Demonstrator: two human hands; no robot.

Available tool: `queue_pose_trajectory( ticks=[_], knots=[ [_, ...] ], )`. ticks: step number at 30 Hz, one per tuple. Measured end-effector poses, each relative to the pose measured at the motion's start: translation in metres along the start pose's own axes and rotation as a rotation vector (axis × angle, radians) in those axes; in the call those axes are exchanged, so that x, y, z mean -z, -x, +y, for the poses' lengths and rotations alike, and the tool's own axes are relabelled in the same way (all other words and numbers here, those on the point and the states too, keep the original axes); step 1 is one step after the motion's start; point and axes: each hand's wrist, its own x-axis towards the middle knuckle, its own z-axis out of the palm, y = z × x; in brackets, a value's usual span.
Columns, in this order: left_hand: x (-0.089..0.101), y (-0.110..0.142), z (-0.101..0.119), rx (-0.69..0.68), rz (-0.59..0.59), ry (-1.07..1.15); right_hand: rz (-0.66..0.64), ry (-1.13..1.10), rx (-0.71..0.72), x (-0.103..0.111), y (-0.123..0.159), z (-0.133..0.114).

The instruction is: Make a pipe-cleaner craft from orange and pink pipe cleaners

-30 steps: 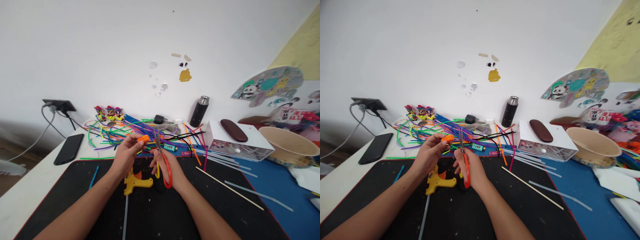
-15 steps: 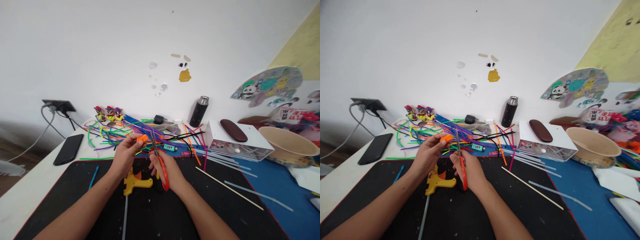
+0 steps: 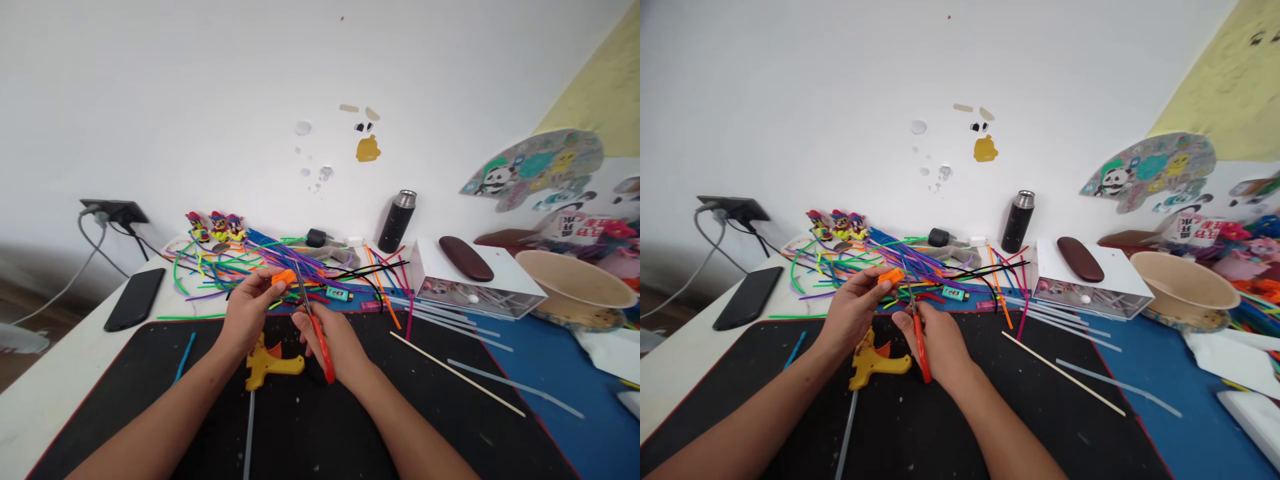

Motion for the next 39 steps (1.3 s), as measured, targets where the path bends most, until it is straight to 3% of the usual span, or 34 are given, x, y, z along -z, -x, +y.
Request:
queue_pose_trajectory(
  ticks=[22, 33, 39],
  knots=[
    [0.002, 0.0, -0.002, 0.01, -0.017, -0.085, 0.065, 0.09, 0.048, 0.004, 0.001, -0.012],
    [0.001, 0.0, -0.002, 0.007, -0.007, -0.108, 0.112, 0.21, 0.086, 0.003, -0.003, -0.003],
    [0.0, -0.002, -0.002, 0.098, 0.022, 0.099, 0.076, -0.024, -0.029, 0.002, -0.004, 0.002]
  ],
)
